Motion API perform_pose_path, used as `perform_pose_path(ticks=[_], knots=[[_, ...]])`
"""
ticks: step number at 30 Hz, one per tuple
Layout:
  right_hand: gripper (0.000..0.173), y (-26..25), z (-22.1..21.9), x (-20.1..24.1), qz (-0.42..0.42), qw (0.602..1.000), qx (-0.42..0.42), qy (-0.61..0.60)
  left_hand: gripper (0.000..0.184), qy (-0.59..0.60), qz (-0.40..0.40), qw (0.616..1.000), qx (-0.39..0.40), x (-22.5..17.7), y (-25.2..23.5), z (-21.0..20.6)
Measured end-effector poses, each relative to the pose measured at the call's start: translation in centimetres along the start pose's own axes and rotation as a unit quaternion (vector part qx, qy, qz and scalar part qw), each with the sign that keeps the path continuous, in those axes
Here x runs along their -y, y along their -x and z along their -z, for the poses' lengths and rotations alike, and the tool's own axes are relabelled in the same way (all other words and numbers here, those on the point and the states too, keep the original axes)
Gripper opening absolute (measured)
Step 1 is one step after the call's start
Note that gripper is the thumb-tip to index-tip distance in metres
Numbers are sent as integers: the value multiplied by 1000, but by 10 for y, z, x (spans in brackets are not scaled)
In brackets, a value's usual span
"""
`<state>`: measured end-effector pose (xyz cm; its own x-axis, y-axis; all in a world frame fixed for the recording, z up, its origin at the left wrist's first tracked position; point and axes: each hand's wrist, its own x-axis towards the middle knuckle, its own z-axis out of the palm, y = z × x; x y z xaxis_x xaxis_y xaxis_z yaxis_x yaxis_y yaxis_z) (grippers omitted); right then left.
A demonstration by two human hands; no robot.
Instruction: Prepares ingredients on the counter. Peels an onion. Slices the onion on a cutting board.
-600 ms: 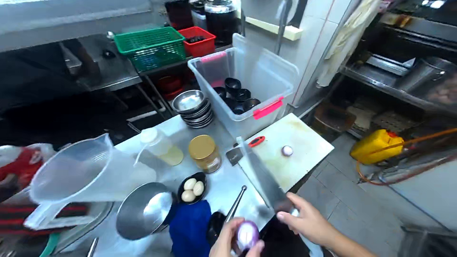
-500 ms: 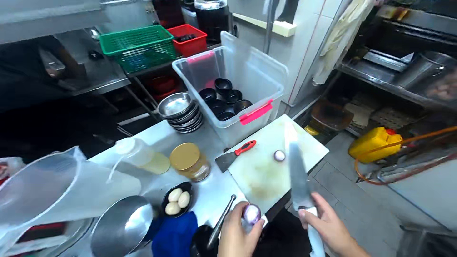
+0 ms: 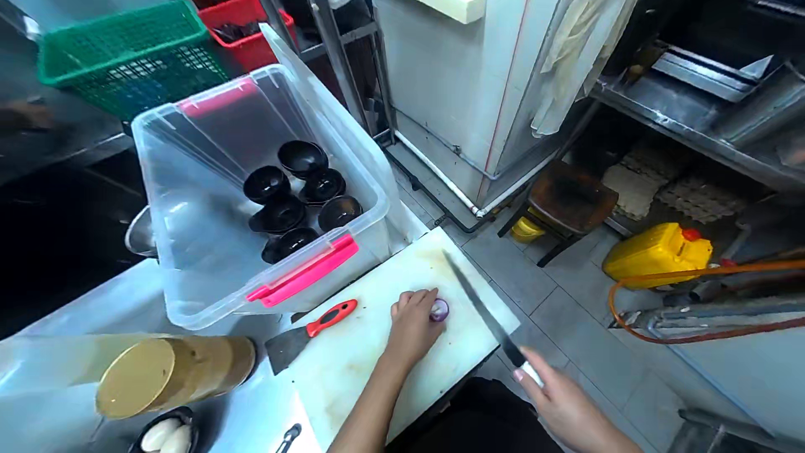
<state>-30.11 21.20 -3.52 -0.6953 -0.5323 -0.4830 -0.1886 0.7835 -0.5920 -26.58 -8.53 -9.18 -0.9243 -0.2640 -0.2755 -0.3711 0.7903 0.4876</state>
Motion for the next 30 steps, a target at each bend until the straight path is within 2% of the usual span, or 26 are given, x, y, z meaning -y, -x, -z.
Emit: perform_pose_path(ticks=[2, 5, 9, 16, 22, 27, 30], knots=[[50, -14, 5, 5, 17, 996, 45, 75, 76, 21, 33, 999, -31, -1, 11, 4], [50, -27, 8, 17, 36, 985, 101, 138, 49, 37, 62, 993, -97, -2, 23, 1], [49, -39, 11, 23, 61, 974, 128, 174, 39, 50, 76, 989, -118, -3, 21, -12], [42, -54, 21, 33, 43, 954, 188, 229, 39, 59, 92, 983, -149, -6, 20, -19], [38, -88, -1, 55, 16, 943, 216, 254, 38, 48, 94, 977, -185, -3, 21, -25], [40, -106, -1, 57, 72, 949, 219, 216, 54, -5, 111, 979, -172, -9, 18, -25], [43, -115, 7, 50, 97, 952, 241, 161, 51, -26, 120, 976, -182, -11, 17, -26]])
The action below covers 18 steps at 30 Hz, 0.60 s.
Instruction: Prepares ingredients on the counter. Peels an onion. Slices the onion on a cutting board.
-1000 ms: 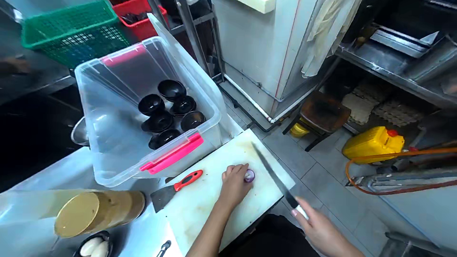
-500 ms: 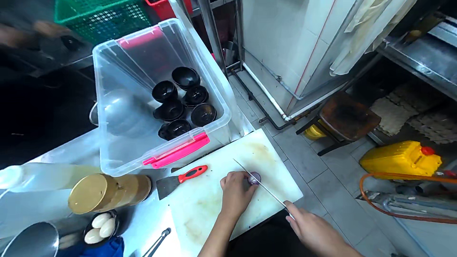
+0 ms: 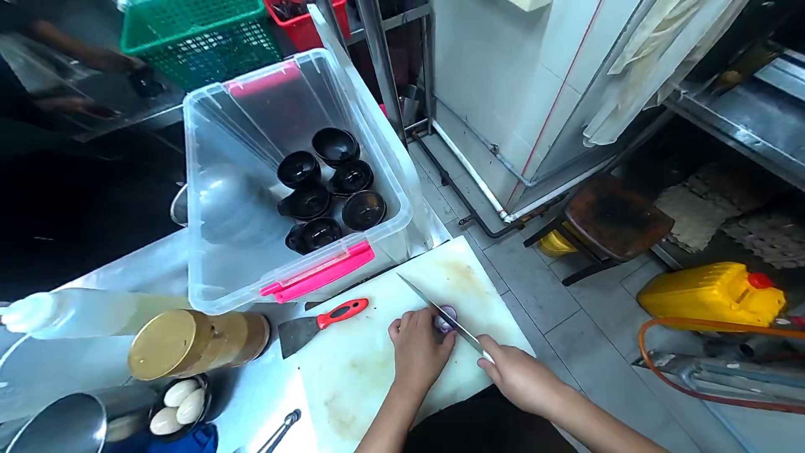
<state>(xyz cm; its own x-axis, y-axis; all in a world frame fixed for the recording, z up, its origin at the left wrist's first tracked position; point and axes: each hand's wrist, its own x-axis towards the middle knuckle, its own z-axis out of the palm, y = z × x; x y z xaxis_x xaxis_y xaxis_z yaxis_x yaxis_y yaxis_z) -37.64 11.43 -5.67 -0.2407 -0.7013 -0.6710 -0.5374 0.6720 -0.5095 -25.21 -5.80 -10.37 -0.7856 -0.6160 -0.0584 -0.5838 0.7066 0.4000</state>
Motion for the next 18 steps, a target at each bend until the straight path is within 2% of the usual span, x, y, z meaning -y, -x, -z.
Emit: perform_pose_path(ticks=[3, 7, 10, 12, 13, 14, 16, 18], knots=[[44, 4, -4, -1, 11, 999, 15, -35, 48, -61, 15, 998, -2, 0, 2, 8], [44, 8, -14, 1, -4, 1000, 5, -26, 55, -146, 56, 987, 41, -3, -4, 22], [45, 12, -17, 3, -26, 1000, -14, -2, 71, -163, 50, 985, 30, 9, -8, 21], [45, 13, -18, 5, -35, 999, -15, 11, 81, -154, 55, 985, 53, 17, -8, 29], [44, 12, -18, 5, -38, 999, -15, 16, 80, -126, 53, 988, 76, 20, -7, 35], [44, 12, -19, 6, -42, 999, -15, 21, 72, -82, 42, 991, 96, 24, -7, 41], [44, 12, -21, 10, -49, 998, -20, 32, 43, 8, 8, 990, 140, 33, -9, 46], [44, 11, -24, 14, -55, 997, -28, 39, 25, 40, -31, 985, 162, 38, -12, 44]])
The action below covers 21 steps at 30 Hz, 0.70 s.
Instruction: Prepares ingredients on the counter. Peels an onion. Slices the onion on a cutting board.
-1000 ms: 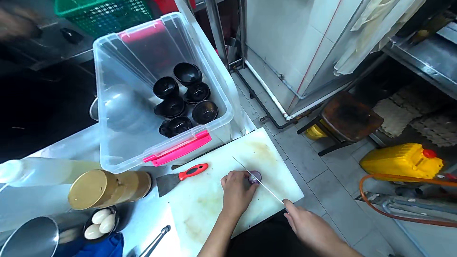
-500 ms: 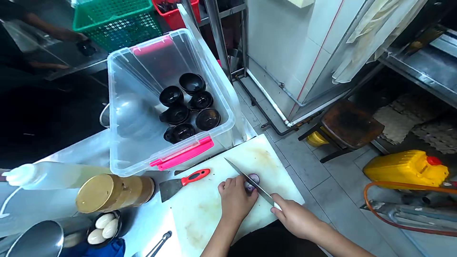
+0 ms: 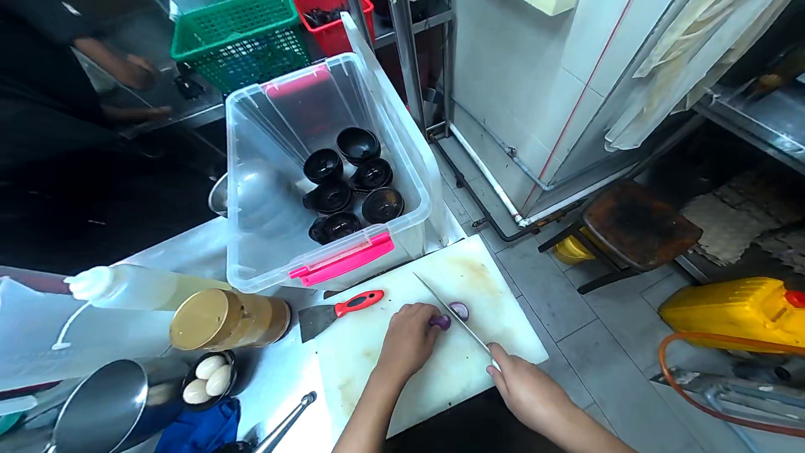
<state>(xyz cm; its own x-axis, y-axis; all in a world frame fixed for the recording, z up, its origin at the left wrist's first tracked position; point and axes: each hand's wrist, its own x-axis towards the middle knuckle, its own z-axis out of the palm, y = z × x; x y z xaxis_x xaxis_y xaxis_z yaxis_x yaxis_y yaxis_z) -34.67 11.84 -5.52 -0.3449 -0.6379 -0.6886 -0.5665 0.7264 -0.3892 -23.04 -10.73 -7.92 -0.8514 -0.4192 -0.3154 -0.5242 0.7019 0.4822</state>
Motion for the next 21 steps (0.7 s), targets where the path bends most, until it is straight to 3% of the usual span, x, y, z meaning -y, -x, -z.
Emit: perform_pose_path(ticks=[10, 21], knots=[[44, 18, 2, 9, -15, 1000, -1, 24, 30, 16, 18, 999, 26, -8, -3, -11], [39, 1, 3, 18, -15, 999, 5, 42, 30, 23, 5, 999, -29, 0, 3, -25]])
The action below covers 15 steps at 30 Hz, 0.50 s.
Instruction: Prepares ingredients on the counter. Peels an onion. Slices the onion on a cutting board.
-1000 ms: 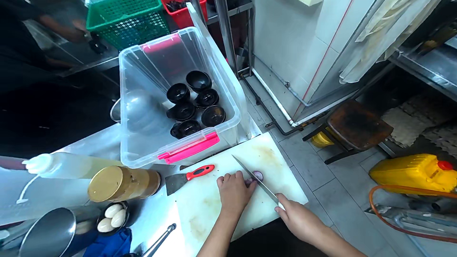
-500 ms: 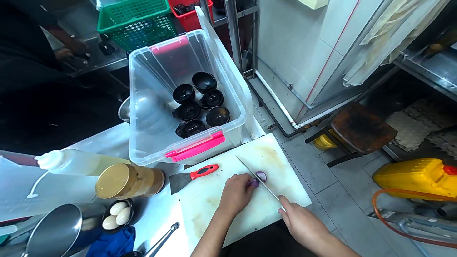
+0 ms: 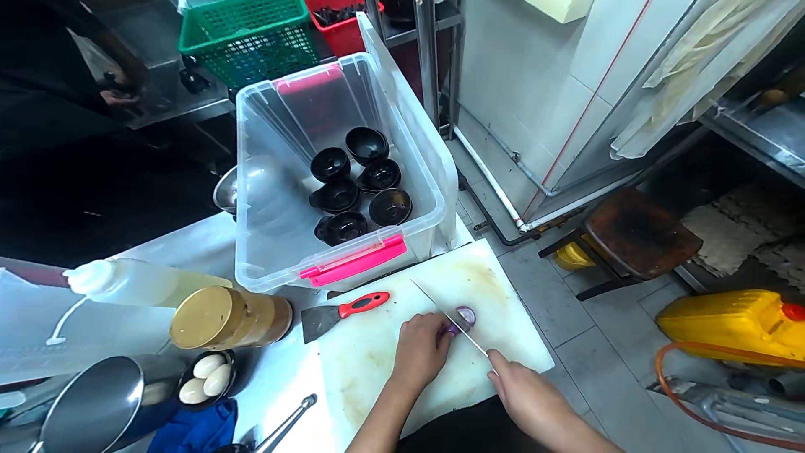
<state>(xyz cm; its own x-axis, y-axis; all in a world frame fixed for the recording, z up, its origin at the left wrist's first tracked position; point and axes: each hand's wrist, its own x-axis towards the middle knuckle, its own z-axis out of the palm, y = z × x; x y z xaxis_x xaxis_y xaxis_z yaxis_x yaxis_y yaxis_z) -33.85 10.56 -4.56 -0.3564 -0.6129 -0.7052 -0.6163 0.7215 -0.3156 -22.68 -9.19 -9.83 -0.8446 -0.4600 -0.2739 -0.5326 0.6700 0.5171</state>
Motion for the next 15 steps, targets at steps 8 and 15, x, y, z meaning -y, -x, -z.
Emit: perform_pose_path(ticks=[8, 15], knots=[[38, 0, 5, 2, 7, 1000, 7, 14, 26, -1, -21, 997, -74, 5, 6, -11], [37, -2, 3, 1, 21, 1000, 2, 18, 22, 32, -25, 993, -107, 8, 10, -16]])
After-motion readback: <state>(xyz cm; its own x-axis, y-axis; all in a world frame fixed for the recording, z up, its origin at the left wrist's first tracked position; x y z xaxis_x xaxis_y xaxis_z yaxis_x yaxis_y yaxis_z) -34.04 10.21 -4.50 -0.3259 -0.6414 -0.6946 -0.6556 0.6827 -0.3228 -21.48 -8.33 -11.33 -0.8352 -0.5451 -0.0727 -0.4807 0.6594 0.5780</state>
